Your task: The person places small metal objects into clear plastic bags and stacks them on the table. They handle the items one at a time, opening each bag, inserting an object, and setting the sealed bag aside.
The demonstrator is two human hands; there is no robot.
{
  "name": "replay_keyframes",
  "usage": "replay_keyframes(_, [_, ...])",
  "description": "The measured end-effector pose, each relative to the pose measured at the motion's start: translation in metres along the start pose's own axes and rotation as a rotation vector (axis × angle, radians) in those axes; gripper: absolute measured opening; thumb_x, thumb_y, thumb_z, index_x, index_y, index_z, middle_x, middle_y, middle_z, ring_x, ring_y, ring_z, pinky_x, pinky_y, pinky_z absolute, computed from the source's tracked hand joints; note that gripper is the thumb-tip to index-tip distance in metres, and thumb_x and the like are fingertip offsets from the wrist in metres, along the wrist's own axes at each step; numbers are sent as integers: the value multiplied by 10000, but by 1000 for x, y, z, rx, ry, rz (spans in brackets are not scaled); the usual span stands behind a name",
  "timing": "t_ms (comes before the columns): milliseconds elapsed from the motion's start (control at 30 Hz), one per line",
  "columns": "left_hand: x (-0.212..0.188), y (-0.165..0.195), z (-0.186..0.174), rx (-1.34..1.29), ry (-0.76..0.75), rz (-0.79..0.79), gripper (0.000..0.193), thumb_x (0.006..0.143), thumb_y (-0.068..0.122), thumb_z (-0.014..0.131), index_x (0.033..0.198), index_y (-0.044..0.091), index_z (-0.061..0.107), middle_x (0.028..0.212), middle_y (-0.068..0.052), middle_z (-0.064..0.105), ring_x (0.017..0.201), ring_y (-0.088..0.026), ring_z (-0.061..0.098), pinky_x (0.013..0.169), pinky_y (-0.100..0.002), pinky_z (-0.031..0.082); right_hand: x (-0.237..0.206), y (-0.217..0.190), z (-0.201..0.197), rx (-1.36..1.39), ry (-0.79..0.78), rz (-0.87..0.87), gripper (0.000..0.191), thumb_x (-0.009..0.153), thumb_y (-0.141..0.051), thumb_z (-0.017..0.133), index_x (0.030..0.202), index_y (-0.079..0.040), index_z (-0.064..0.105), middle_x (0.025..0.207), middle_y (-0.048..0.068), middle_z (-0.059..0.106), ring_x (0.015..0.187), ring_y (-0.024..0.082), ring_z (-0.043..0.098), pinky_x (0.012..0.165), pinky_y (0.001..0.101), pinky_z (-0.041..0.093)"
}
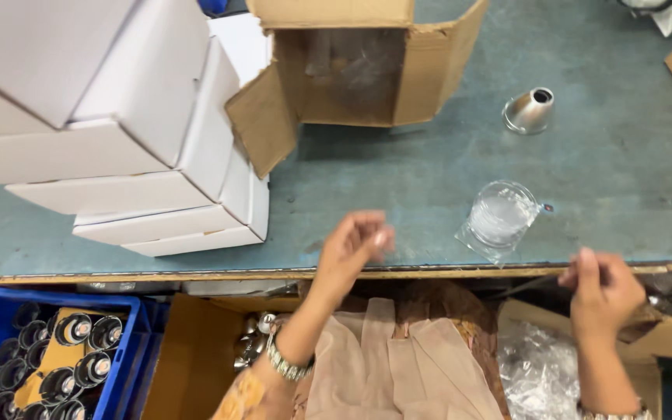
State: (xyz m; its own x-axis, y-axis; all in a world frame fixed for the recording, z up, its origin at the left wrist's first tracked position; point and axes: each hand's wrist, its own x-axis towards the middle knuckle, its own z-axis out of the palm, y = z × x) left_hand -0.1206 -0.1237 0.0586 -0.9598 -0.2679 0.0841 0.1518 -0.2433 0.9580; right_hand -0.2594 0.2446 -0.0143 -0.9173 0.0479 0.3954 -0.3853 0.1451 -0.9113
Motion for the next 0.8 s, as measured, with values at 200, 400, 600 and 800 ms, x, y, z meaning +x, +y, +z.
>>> replay_keyframes(200, [137, 31, -4, 989, 321, 537, 720, 822, 111, 766, 1459, 102, 430, 1411, -184, 529, 1231, -365, 584, 1018, -430, 522, 52, -1, 46, -632, 69, -164, 286, 1068, -278, 773, 921, -37, 728, 732, 94, 664, 649, 194, 630, 716, 341, 502])
replay_keyframes(400, [243, 24, -10, 1424, 379, 422, 891, 685, 71, 784, 1471, 153, 373, 1499, -211, 398, 1291, -422, 471, 965, -480, 497, 42, -1, 49, -745, 117, -149, 334, 1043, -361, 792, 874, -80, 729, 708, 81, 664, 633, 231, 650, 701, 357, 508])
replay_keyframes(600, [307, 14, -13, 1720, 390, 466, 614, 846, 162, 694, 1421, 189, 482, 1398, -166, 524, 1238, -369, 555, 897, -495, 552, 35, -8, 51, -774, 129, -158, 296, 1002, -328, 791, 831, -101, 707, 708, 43, 658, 607, 193, 636, 624, 321, 486])
replay_keyframes(800, [346, 22, -3, 1650, 279, 250, 228, 1004, 195, 534, 1095, 153, 738, 1088, -138, 756, 969, -296, 747, 773, -456, 589, 33, -4, 48, -699, 112, -141, 228, 951, -241, 816, 829, -90, 697, 643, 52, 615, 509, 145, 579, 530, 284, 453])
